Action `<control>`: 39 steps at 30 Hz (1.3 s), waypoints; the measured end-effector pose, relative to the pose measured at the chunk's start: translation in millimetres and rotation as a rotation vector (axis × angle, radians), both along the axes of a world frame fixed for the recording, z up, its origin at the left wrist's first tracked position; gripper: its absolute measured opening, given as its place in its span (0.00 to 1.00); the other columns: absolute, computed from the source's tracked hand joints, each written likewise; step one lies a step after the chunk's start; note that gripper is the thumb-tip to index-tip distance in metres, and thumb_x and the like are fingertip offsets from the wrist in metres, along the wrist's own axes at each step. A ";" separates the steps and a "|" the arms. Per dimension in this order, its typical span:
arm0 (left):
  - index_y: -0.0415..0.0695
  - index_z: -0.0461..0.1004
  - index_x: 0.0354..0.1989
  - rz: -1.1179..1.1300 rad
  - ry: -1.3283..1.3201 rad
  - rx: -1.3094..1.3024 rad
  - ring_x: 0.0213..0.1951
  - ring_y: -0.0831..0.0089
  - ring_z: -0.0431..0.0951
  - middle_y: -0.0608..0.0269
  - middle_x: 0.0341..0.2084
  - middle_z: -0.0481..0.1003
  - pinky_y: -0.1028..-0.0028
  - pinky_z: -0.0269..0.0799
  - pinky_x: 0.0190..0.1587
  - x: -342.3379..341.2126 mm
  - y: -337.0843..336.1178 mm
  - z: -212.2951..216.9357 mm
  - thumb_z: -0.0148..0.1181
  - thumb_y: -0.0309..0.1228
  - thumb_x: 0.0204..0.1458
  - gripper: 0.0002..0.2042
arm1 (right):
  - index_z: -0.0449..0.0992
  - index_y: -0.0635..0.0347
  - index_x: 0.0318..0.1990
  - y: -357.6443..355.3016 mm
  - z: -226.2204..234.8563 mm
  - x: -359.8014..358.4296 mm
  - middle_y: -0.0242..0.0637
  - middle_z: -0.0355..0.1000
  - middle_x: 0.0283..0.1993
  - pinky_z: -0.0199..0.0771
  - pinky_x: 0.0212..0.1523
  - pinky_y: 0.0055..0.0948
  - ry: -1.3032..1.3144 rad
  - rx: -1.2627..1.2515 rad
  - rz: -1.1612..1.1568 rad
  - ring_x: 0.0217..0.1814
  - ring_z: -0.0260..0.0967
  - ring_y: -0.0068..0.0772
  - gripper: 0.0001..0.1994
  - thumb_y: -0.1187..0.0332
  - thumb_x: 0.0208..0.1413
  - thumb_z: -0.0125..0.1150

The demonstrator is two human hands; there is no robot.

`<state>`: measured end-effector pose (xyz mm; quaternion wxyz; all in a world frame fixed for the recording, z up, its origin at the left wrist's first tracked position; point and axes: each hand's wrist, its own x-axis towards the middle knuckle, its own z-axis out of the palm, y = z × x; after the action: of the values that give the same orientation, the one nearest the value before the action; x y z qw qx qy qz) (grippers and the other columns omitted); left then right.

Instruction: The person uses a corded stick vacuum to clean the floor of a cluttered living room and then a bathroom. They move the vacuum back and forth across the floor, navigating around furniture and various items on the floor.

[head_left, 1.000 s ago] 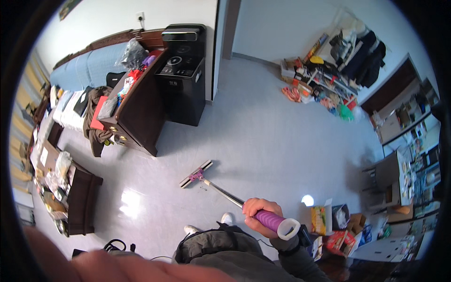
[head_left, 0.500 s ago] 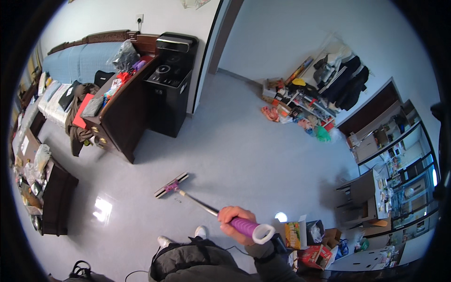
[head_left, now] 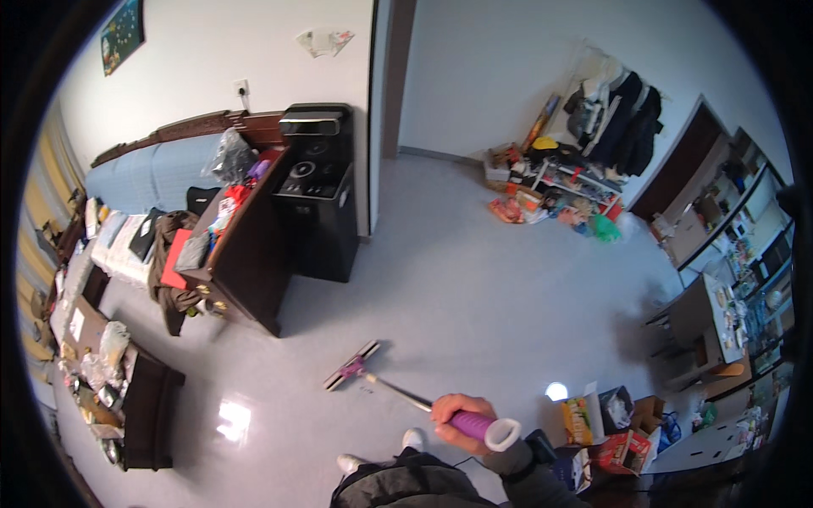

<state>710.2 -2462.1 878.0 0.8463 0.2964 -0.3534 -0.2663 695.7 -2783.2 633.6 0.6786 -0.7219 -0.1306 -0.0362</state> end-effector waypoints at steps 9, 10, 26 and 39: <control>0.37 0.70 0.43 0.233 -0.456 0.050 0.28 0.67 0.76 0.54 0.32 0.74 0.69 0.75 0.28 23.6 -29.3 -34.0 0.56 0.39 0.60 0.16 | 0.69 0.63 0.31 4.9 -7.3 0.2 0.41 0.71 0.32 0.71 0.43 0.30 -0.011 0.078 -0.019 0.38 0.70 0.33 0.07 0.78 0.45 0.62; 0.37 0.70 0.43 0.224 -0.488 0.047 0.28 0.67 0.76 0.54 0.32 0.74 0.68 0.75 0.28 22.3 -30.2 -33.4 0.56 0.39 0.60 0.16 | 0.69 0.62 0.31 4.6 -8.0 -0.1 0.40 0.71 0.32 0.70 0.43 0.31 -0.024 0.044 -0.026 0.37 0.69 0.33 0.07 0.79 0.45 0.61; 0.40 0.70 0.40 0.113 -0.600 -0.088 0.29 0.61 0.77 0.54 0.31 0.75 0.64 0.75 0.32 12.2 -88.2 -63.2 0.56 0.37 0.58 0.12 | 0.67 0.59 0.32 3.8 -11.3 7.4 0.37 0.69 0.32 0.68 0.46 0.35 -0.045 0.074 0.028 0.40 0.67 0.32 0.08 0.79 0.46 0.59; 0.43 0.70 0.38 0.104 -0.555 -0.276 0.29 0.57 0.77 0.54 0.30 0.76 0.61 0.74 0.35 4.1 -143.2 -71.4 0.56 0.35 0.57 0.09 | 0.66 0.60 0.31 14.3 -3.4 7.0 0.38 0.68 0.31 0.67 0.46 0.34 -0.016 0.091 -0.037 0.38 0.66 0.32 0.07 0.79 0.45 0.56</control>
<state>714.3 -2605.3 806.6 0.7622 0.2577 -0.5883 -0.0812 702.6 -2769.0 630.2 0.7089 -0.6922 -0.1210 -0.0604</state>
